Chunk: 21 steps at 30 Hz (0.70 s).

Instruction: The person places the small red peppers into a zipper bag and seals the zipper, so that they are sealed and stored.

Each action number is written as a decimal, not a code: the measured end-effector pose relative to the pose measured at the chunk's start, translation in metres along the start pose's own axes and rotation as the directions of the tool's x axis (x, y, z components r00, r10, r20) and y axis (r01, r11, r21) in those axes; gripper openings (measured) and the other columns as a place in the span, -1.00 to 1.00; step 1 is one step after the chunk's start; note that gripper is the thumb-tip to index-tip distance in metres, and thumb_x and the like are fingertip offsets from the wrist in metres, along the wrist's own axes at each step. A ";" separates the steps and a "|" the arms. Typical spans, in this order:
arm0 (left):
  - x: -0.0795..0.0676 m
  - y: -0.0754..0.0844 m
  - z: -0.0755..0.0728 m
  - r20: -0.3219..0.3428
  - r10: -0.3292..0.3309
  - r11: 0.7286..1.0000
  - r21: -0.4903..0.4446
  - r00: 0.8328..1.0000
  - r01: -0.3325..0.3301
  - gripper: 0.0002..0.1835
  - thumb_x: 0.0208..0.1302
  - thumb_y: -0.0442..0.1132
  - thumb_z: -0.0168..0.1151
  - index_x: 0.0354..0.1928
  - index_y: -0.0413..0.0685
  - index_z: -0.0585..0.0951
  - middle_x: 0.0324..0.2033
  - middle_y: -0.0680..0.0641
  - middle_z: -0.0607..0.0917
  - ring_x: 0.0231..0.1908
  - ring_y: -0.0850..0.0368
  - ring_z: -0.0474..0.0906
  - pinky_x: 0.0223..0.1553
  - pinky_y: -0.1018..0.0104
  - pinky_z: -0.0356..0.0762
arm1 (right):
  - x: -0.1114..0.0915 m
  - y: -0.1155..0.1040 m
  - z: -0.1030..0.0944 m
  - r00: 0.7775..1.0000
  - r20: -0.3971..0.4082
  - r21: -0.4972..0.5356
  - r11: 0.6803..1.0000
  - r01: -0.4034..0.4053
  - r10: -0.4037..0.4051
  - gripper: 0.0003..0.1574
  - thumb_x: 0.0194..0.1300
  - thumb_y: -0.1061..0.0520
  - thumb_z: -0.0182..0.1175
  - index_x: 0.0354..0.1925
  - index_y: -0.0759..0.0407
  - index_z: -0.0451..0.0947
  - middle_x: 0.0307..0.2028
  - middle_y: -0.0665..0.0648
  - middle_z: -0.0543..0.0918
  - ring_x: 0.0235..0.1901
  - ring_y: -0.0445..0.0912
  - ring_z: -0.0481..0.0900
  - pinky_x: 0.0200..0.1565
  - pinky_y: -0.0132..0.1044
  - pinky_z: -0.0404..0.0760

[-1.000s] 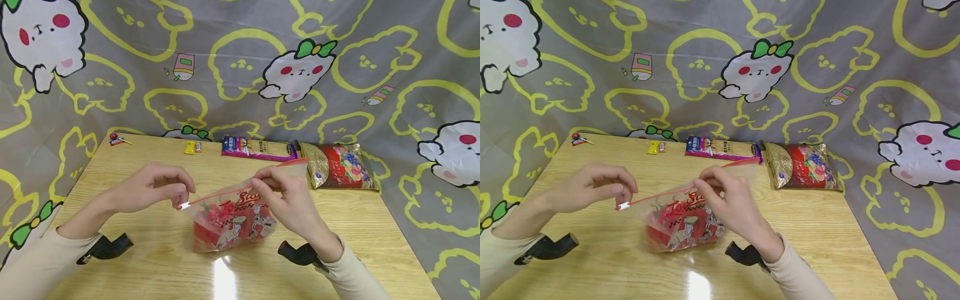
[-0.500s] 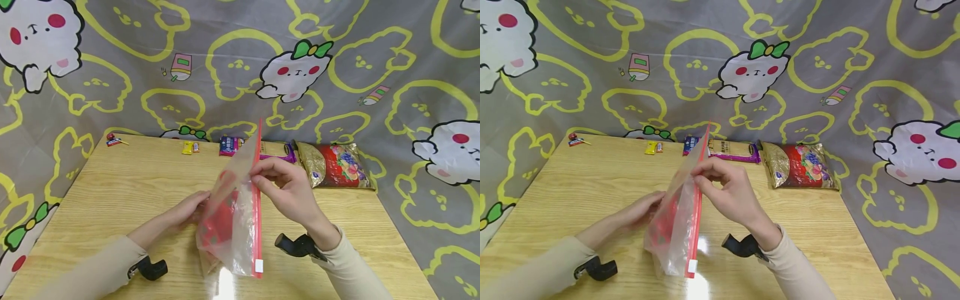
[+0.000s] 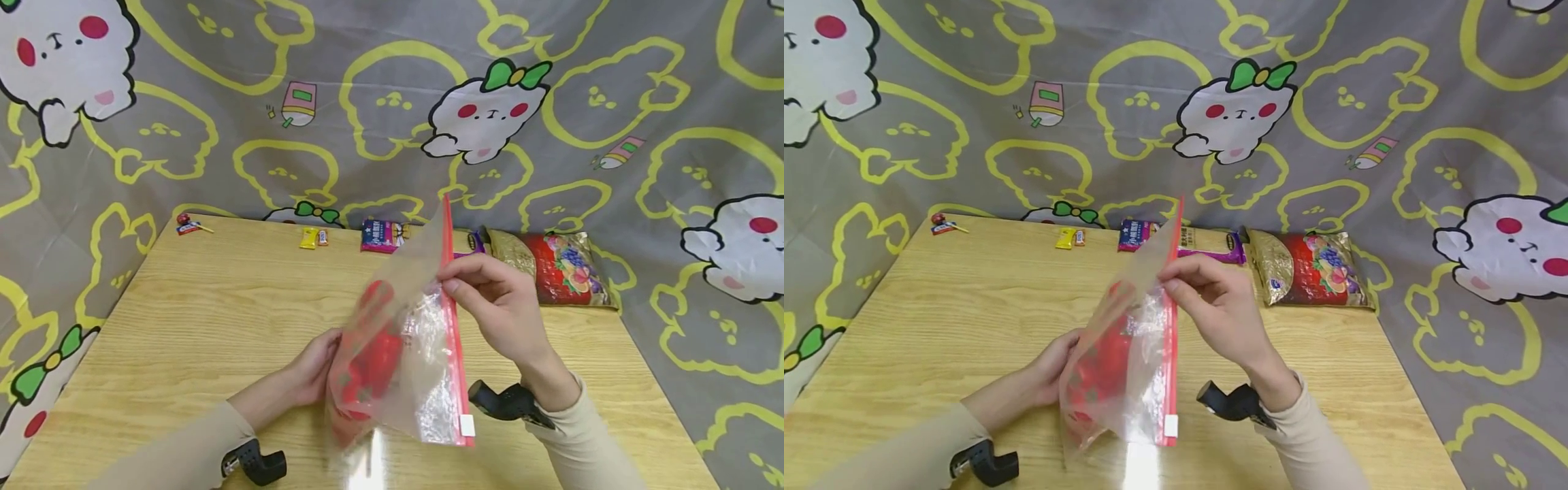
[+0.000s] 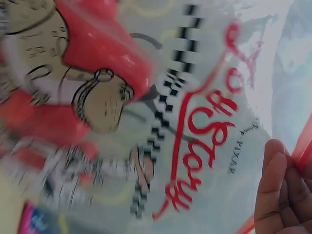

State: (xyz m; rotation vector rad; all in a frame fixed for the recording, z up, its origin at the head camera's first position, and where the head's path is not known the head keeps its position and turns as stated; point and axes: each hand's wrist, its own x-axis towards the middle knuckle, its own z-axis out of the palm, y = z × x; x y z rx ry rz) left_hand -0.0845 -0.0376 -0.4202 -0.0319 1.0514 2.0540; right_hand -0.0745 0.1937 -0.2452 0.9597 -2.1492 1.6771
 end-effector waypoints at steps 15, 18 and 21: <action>-0.032 0.072 -0.064 -0.264 0.092 0.966 0.258 0.960 -0.022 -0.61 0.34 0.10 -0.11 -0.06 -0.07 0.33 -0.23 -0.01 0.47 -0.35 0.22 0.53 -0.31 0.29 0.57 | -0.049 0.103 -0.024 0.853 0.090 -0.272 0.837 -0.475 0.514 -0.83 0.25 0.24 0.11 -0.19 0.24 0.59 -0.47 0.14 0.64 -0.54 -0.08 0.57 -0.48 -0.26 0.57; -0.029 0.071 -0.069 -0.267 0.112 0.942 0.334 0.957 -0.017 -0.65 0.38 0.00 -0.19 -0.09 -0.14 0.36 -0.29 0.01 0.52 -0.39 0.24 0.53 -0.36 0.32 0.57 | -0.053 0.122 -0.017 0.825 0.126 -0.320 0.810 -0.492 0.551 -0.81 0.26 0.26 0.08 -0.18 0.25 0.58 -0.45 0.14 0.64 -0.53 -0.09 0.58 -0.47 -0.17 0.59; -0.024 0.069 -0.073 -0.261 0.140 0.926 0.376 0.955 -0.033 -0.68 0.40 -0.07 -0.25 -0.12 -0.17 0.39 -0.40 0.05 0.58 -0.45 0.26 0.54 -0.41 0.36 0.55 | -0.055 0.135 -0.010 0.808 0.158 -0.368 0.794 -0.485 0.567 -0.80 0.23 0.29 0.07 -0.19 0.26 0.58 -0.46 0.11 0.63 -0.53 -0.11 0.57 -0.48 -0.14 0.59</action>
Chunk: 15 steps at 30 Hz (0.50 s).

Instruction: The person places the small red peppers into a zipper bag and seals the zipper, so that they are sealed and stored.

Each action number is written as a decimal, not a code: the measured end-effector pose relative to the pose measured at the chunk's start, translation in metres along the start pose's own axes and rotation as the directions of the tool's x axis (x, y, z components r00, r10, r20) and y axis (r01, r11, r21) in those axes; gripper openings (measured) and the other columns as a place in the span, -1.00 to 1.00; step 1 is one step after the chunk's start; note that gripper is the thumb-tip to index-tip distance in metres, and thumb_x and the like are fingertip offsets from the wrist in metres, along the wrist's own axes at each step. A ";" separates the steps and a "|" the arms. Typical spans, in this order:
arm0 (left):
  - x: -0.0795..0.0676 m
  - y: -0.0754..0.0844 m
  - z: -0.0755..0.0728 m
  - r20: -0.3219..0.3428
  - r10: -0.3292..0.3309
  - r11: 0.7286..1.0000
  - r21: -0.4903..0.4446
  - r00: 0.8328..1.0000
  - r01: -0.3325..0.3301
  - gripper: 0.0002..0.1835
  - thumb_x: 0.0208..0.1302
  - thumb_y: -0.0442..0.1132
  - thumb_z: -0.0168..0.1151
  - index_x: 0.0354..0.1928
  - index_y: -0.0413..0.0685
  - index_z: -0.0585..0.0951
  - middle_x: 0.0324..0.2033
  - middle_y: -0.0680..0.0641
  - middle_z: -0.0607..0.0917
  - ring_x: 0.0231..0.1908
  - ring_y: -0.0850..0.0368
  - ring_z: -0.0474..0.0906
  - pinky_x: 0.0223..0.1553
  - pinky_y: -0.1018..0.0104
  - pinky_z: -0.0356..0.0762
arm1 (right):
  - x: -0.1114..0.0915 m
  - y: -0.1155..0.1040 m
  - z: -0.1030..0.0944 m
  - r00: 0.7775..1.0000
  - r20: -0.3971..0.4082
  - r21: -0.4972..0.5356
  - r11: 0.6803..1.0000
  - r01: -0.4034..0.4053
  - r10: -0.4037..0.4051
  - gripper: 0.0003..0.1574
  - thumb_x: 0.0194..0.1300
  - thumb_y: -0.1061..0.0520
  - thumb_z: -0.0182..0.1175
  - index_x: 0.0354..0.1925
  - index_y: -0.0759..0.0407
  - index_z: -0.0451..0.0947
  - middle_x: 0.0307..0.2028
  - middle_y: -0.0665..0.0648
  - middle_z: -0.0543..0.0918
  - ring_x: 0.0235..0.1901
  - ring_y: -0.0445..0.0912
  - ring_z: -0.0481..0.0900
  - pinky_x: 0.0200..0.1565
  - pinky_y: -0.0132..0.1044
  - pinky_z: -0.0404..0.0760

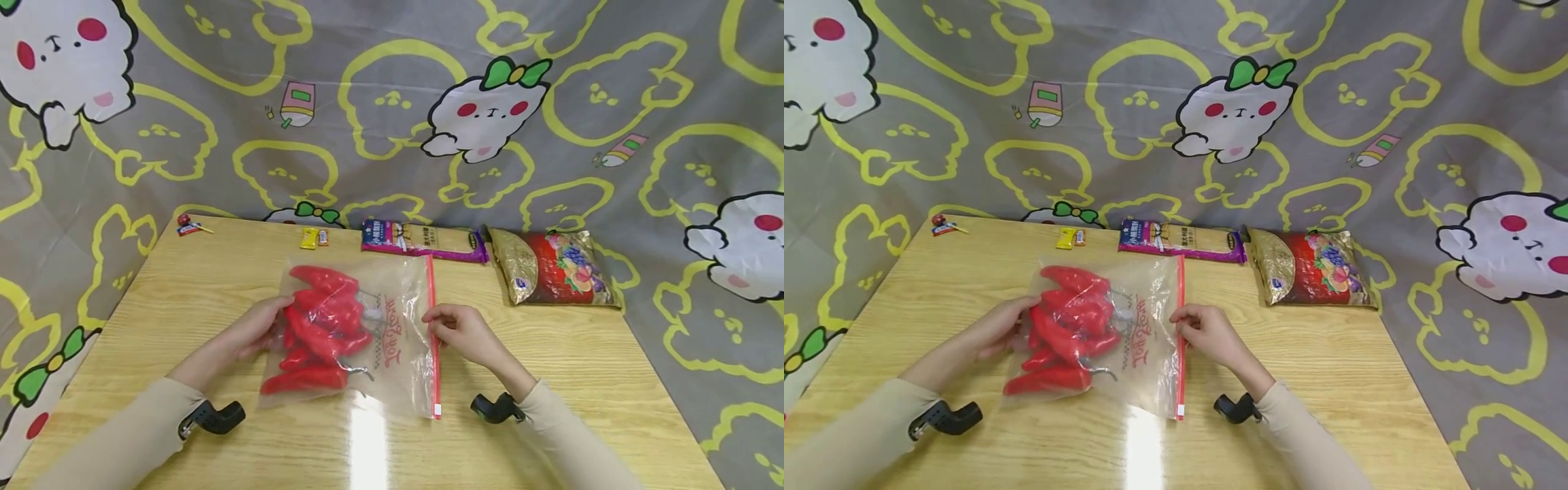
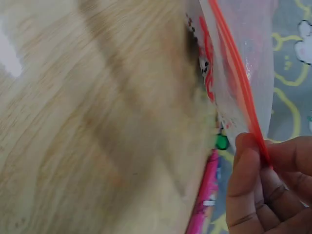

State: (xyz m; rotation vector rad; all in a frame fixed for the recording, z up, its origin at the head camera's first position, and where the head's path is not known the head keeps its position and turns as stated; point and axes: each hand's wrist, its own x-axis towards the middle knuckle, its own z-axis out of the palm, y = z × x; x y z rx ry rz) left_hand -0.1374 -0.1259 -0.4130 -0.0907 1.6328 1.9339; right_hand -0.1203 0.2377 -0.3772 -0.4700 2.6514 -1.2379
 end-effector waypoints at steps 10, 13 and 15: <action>0.010 0.002 -0.003 -0.119 0.123 0.972 0.217 0.985 -0.095 -0.60 0.41 -0.02 -0.18 -0.11 -0.20 0.51 -0.50 0.10 0.57 -0.56 0.32 0.45 -0.54 0.43 0.43 | 0.016 0.009 0.010 0.997 0.059 -0.285 0.956 0.066 -0.051 -0.83 0.16 0.29 0.14 -0.24 0.20 0.58 -0.58 -0.02 0.51 -0.62 -0.22 0.40 -0.57 -0.38 0.41; 0.013 0.003 -0.003 -0.138 0.137 0.960 0.263 0.981 -0.097 -0.53 0.41 0.00 -0.19 -0.01 -0.26 0.48 -0.31 0.04 0.60 -0.37 0.32 0.51 -0.36 0.42 0.50 | 0.021 0.010 0.011 0.998 0.049 -0.301 0.952 0.057 -0.044 -0.83 0.16 0.29 0.16 -0.23 0.19 0.58 -0.58 -0.01 0.50 -0.60 -0.21 0.39 -0.55 -0.36 0.40; 0.016 0.002 -0.003 -0.147 0.132 0.961 0.263 0.980 -0.089 -0.51 0.41 0.02 -0.19 0.03 -0.27 0.46 -0.22 0.00 0.59 -0.29 0.31 0.51 -0.28 0.40 0.51 | 0.023 0.011 0.012 0.999 0.040 -0.307 0.951 0.043 -0.032 -0.83 0.16 0.29 0.17 -0.23 0.18 0.59 -0.58 -0.01 0.50 -0.60 -0.21 0.38 -0.55 -0.36 0.40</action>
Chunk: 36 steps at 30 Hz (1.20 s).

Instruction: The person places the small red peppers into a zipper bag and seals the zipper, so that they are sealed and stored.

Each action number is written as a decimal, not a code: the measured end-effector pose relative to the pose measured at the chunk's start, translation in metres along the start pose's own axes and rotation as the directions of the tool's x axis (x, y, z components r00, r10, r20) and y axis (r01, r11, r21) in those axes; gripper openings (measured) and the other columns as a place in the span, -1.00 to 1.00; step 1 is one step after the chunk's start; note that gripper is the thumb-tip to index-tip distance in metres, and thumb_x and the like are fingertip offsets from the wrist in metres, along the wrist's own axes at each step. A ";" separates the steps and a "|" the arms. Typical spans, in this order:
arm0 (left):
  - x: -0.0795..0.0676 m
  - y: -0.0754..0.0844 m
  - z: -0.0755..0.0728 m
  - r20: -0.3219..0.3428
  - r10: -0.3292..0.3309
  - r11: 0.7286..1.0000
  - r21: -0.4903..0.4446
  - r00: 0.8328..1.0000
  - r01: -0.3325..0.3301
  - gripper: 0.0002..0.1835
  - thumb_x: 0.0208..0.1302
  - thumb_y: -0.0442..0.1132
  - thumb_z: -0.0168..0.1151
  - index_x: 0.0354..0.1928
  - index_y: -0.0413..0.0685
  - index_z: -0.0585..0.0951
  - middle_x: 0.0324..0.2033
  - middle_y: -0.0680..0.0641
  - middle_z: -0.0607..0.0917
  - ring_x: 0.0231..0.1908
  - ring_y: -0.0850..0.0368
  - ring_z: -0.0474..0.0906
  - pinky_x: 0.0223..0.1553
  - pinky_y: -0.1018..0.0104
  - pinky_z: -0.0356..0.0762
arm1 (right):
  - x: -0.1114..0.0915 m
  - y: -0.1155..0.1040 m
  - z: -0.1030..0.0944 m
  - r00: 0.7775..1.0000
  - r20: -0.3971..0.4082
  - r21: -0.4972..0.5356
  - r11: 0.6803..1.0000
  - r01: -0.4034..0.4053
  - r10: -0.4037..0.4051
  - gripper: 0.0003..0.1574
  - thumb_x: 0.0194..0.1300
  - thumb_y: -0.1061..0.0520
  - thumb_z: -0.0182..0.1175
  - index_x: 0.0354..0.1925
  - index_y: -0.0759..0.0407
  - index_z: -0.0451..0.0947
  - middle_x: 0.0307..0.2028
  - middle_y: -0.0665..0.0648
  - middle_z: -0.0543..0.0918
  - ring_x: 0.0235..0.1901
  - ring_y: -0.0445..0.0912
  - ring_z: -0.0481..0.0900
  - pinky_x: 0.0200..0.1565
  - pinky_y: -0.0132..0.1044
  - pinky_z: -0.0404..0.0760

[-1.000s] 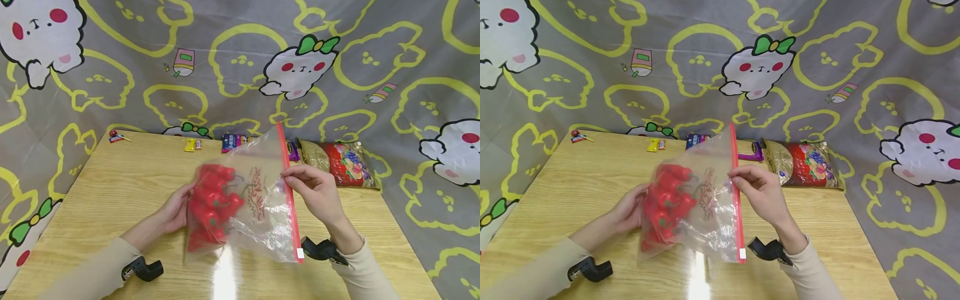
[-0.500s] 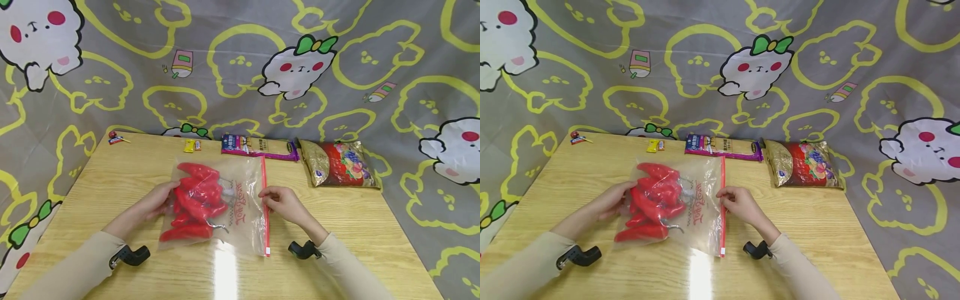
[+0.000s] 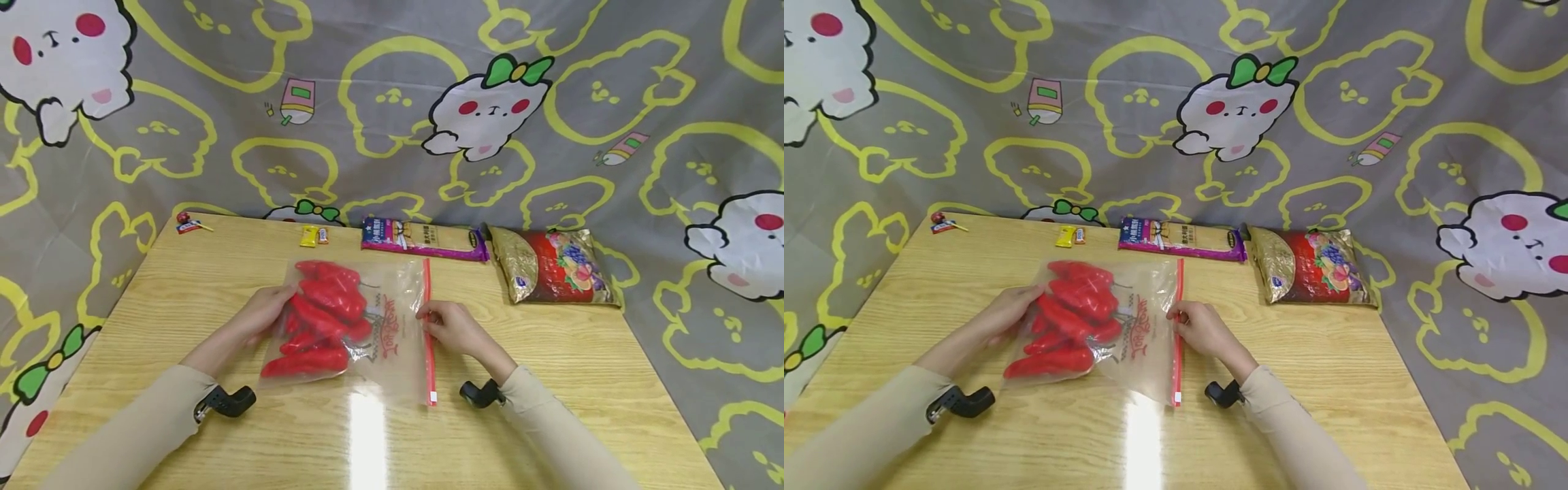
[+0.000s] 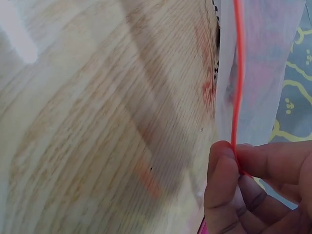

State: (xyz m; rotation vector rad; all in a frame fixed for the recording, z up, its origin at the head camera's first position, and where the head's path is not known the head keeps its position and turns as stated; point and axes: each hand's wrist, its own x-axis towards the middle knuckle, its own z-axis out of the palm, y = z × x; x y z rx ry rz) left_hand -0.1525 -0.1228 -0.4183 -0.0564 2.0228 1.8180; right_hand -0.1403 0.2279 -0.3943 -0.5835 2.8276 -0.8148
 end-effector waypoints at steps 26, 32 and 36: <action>-0.050 -0.024 -0.017 0.341 -0.102 0.995 0.032 0.935 0.097 -0.13 0.24 -0.11 0.15 0.34 -0.29 -0.18 -0.11 -0.18 0.54 -0.23 0.14 0.56 -0.33 0.20 0.56 | -0.058 -0.001 0.011 0.974 0.227 0.299 0.952 -0.062 -0.008 -0.28 0.18 0.24 0.19 0.28 0.15 0.18 -0.58 0.13 0.57 -0.64 -0.09 0.53 -0.59 -0.33 0.50; -0.054 -0.029 -0.017 0.301 -0.029 0.992 0.127 0.953 -0.010 -0.25 0.24 -0.16 0.15 0.28 -0.39 0.01 -0.33 -0.09 0.60 -0.39 0.17 0.50 -0.44 0.32 0.48 | -0.061 0.001 0.013 0.975 0.221 0.294 0.954 -0.064 -0.003 -0.29 0.19 0.28 0.16 0.28 0.14 0.19 -0.57 0.14 0.56 -0.62 -0.05 0.55 -0.60 -0.32 0.52; -0.054 -0.029 -0.016 0.228 0.017 0.985 0.165 0.974 -0.056 -0.32 0.23 -0.27 0.16 0.25 -0.45 0.09 -0.45 -0.09 0.55 -0.48 0.17 0.43 -0.48 0.35 0.44 | -0.063 0.003 0.010 0.979 0.201 0.266 0.961 -0.079 0.025 -0.32 0.18 0.29 0.17 0.26 0.11 0.23 -0.58 0.11 0.55 -0.63 -0.10 0.50 -0.61 -0.35 0.47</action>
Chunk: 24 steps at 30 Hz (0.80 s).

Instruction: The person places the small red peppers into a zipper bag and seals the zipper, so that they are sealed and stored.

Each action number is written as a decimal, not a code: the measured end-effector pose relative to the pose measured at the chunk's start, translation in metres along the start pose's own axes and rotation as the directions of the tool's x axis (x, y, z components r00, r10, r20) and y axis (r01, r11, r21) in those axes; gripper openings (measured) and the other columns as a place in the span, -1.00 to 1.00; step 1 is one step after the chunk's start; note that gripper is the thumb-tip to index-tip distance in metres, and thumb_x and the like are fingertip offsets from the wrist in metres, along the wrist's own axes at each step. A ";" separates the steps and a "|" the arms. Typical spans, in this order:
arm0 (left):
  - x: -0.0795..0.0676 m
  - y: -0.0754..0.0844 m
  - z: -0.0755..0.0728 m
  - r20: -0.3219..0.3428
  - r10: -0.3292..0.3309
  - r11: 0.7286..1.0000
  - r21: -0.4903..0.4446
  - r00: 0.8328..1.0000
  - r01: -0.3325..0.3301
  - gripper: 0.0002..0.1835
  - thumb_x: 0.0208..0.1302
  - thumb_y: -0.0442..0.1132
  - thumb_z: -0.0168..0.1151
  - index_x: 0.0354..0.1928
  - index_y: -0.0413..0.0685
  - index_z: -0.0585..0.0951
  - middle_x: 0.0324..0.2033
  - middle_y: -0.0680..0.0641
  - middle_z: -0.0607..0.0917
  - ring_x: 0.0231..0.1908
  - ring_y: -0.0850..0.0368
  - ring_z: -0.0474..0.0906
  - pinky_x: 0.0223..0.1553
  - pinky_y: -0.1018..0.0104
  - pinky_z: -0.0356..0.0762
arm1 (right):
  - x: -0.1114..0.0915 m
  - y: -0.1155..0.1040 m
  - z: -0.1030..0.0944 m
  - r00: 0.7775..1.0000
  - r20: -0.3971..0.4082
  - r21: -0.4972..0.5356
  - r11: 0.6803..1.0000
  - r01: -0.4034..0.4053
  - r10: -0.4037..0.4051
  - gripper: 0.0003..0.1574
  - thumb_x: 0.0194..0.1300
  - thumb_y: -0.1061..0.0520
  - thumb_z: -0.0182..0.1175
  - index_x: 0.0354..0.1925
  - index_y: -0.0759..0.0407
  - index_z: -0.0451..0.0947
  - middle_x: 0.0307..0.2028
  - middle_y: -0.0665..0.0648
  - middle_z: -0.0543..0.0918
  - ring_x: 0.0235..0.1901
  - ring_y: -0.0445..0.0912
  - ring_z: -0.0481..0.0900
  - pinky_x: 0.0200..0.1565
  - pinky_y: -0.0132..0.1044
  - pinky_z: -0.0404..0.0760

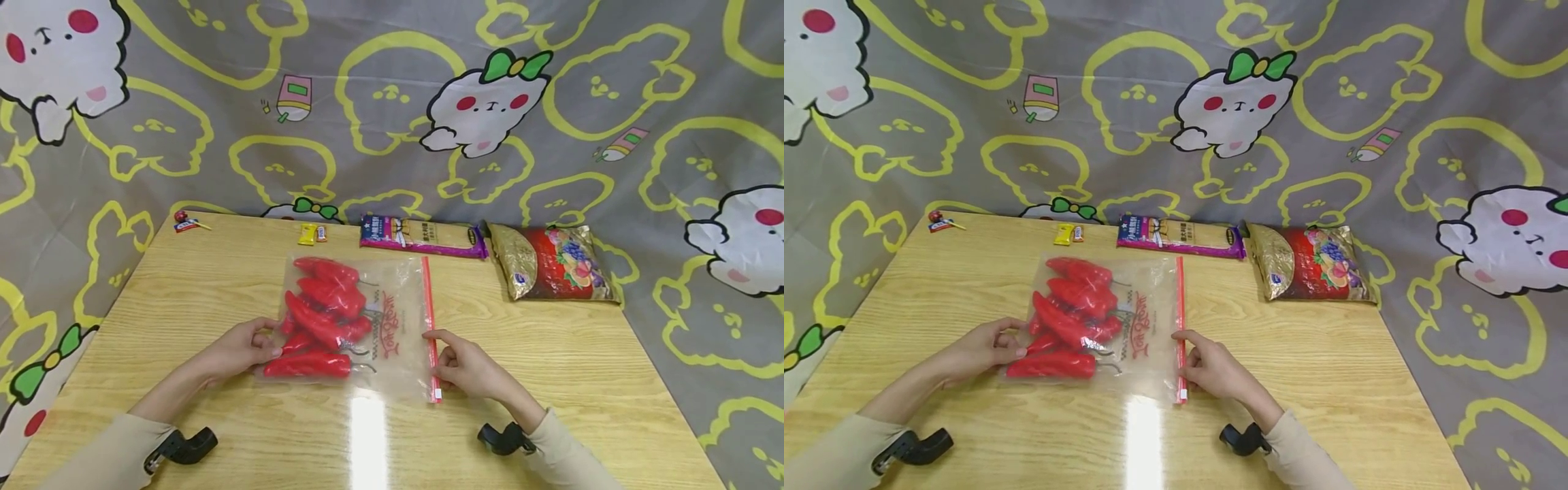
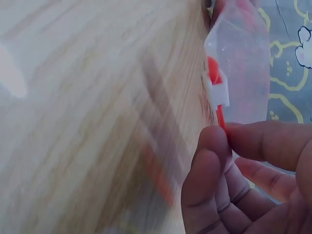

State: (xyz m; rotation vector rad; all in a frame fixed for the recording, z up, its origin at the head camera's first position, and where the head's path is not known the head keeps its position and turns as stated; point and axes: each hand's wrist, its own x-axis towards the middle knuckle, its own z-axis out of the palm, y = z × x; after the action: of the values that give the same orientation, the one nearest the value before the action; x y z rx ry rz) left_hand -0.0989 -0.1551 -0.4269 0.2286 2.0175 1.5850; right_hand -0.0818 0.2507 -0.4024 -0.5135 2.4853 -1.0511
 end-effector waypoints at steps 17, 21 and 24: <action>-0.009 0.005 0.000 -0.106 0.041 0.962 0.272 0.994 -0.011 -0.43 0.26 -0.17 0.12 0.17 -0.41 0.25 -0.49 -0.06 0.55 -0.53 0.18 0.42 -0.52 0.36 0.41 | -0.003 0.000 -0.011 0.999 -0.048 -0.077 0.997 0.011 -0.015 -0.36 0.20 0.27 0.13 0.25 0.16 0.25 -0.53 0.05 0.58 -0.57 -0.17 0.50 -0.54 -0.36 0.46; -0.015 0.026 0.002 -0.262 0.228 0.825 0.564 0.938 -0.043 -0.53 0.29 -0.09 0.08 0.09 -0.31 0.39 -0.48 0.00 0.54 -0.52 0.18 0.42 -0.50 0.34 0.38 | -0.003 -0.011 -0.023 0.985 -0.165 -0.128 0.992 0.021 -0.043 -0.44 0.22 0.26 0.11 0.20 0.16 0.31 -0.51 0.07 0.58 -0.58 -0.15 0.51 -0.54 -0.36 0.46; -0.016 0.047 0.010 -0.334 0.382 0.709 0.704 0.862 -0.041 -0.54 0.26 -0.03 0.10 0.05 -0.24 0.46 -0.40 0.00 0.54 -0.44 0.14 0.44 -0.46 0.28 0.39 | -0.002 -0.025 -0.030 0.951 -0.293 -0.174 0.983 0.051 -0.101 -0.49 0.25 0.19 0.13 0.17 0.13 0.35 -0.46 0.05 0.60 -0.57 -0.19 0.52 -0.52 -0.36 0.47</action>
State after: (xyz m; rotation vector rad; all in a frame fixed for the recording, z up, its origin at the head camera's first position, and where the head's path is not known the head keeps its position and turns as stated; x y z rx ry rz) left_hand -0.0897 -0.1409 -0.3791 0.4078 3.0135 0.9870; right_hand -0.0905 0.2531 -0.3649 -0.5371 2.8598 -1.0231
